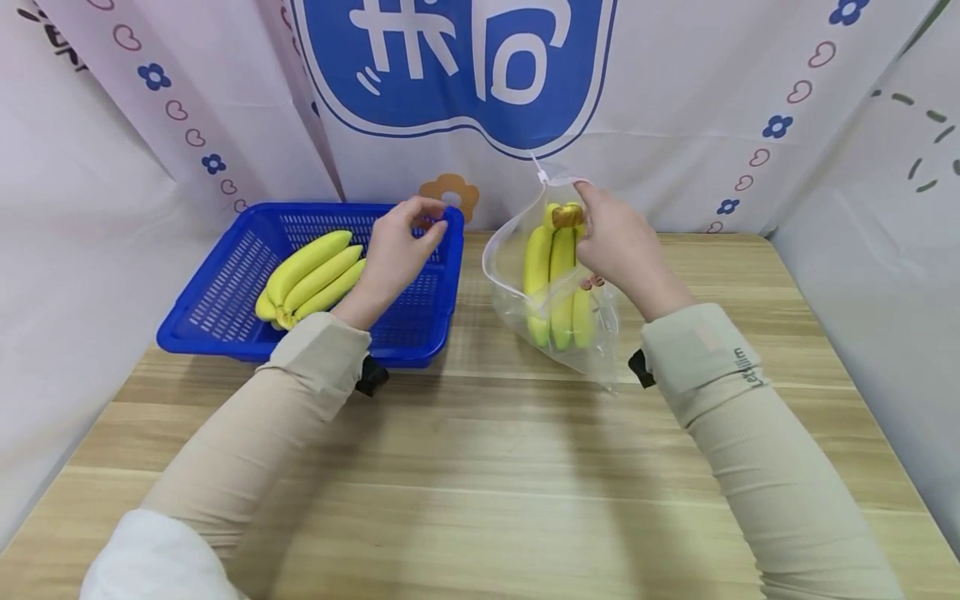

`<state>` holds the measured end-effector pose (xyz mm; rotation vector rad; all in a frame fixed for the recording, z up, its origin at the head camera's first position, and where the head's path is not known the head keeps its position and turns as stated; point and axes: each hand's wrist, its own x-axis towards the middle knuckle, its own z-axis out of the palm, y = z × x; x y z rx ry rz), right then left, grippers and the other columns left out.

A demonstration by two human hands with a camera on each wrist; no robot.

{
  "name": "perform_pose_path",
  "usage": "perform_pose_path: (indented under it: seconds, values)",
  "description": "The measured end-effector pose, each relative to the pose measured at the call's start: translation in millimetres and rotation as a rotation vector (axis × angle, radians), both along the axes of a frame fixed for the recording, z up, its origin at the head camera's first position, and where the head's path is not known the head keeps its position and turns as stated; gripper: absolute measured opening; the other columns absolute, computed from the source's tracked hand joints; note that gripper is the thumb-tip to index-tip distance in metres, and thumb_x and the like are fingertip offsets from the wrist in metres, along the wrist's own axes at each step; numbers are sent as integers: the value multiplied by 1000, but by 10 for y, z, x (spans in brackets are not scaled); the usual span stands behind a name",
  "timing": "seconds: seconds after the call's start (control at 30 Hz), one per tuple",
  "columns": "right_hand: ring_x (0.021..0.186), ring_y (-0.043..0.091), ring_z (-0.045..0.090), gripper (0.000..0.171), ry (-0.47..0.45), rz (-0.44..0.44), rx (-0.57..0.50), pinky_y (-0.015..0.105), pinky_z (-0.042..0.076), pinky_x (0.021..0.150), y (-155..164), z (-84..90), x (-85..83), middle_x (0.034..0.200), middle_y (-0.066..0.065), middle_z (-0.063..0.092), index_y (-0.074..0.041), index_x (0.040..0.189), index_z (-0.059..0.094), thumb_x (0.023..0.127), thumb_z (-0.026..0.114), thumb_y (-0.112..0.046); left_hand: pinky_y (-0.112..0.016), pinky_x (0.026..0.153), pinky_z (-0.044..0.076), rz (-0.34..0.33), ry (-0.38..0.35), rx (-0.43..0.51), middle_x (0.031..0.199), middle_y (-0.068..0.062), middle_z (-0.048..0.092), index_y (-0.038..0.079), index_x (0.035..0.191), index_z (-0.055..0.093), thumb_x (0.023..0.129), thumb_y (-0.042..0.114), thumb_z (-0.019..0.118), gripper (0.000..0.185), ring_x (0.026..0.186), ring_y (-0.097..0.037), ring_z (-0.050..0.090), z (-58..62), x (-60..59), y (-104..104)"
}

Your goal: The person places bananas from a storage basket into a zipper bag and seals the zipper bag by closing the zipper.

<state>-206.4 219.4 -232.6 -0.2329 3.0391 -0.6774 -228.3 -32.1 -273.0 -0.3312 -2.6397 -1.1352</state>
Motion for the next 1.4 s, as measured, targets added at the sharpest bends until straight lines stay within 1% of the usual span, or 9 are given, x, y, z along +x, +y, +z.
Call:
perform_pose_path:
  seconds: [0.07, 0.13, 0.23, 0.3, 0.37, 0.57, 0.83, 1.1, 1.4]
  values:
    - [67, 29, 55, 72, 15, 2, 1, 41, 48, 68, 7, -8, -4, 145, 28, 40, -6, 152, 20, 83, 40, 3, -32, 89, 51, 40, -21, -27, 117, -9, 65, 7, 121, 62, 94, 14, 58, 27, 105, -21, 61, -16, -35, -115]
    - [89, 36, 57, 72, 29, -2, 0, 49, 49, 86, 10, -14, -10, 148, 27, 36, -4, 151, 21, 82, 40, 5, -34, 90, 51, 82, -49, -53, 118, -10, 65, 7, 123, 60, 94, 13, 57, 30, 106, -22, 60, -32, -76, -237]
    - [124, 43, 45, 71, 41, -8, -2, 56, 36, 108, 6, -17, -17, 152, 25, 31, -3, 151, 22, 82, 39, 6, -38, 92, 49, 137, -96, -77, 122, -11, 63, 7, 127, 58, 94, 12, 55, 33, 110, -24, 58, -57, -128, -422]
    - [137, 44, 34, 71, 41, -13, -1, 57, 29, 112, 2, -18, -21, 154, 23, 29, -3, 151, 23, 82, 39, 7, -40, 94, 48, 173, -131, -89, 125, -11, 62, 8, 129, 57, 94, 12, 54, 36, 114, -26, 57, -70, -155, -547]
    - [139, 44, 31, 71, 40, -17, 2, 57, 28, 113, 0, -19, -21, 154, 23, 28, -3, 151, 23, 82, 39, 7, -43, 96, 46, 201, -163, -103, 129, -12, 60, 7, 130, 56, 94, 12, 52, 37, 117, -27, 55, -86, -174, -673]
    - [133, 44, 38, 73, 30, -29, 3, 58, 31, 110, 6, -30, -21, 155, 22, 28, -4, 151, 23, 81, 41, 7, -50, 101, 42, 280, -245, -159, 135, -16, 54, 6, 134, 52, 94, 13, 48, 41, 124, -33, 50, -143, -171, -1044]
    - [138, 45, 31, 74, 19, -25, 15, 59, 29, 112, 14, -53, -39, 153, 23, 29, -3, 150, 23, 80, 41, 8, -59, 97, 41, 353, -329, -264, 135, -26, 47, 3, 138, 47, 95, 17, 48, 45, 121, -43, 47, -241, -89, -1410]
    - [140, 45, 28, 73, 1, -24, 11, 58, 27, 113, 21, -73, -41, 154, 23, 28, -2, 150, 23, 80, 41, 8, -65, 102, 34, 377, -431, -315, 143, -32, 34, 2, 143, 39, 96, 20, 46, 51, 132, -51, 31, -313, -25, -1620]
    - [141, 44, 27, 71, 9, -21, 12, 58, 27, 113, 23, -85, -39, 154, 23, 28, 0, 150, 24, 81, 41, 7, -67, 103, 32, 380, -541, -369, 143, -43, 22, -11, 142, 29, 96, 27, 46, 62, 131, -58, 25, -406, -9, -1718]
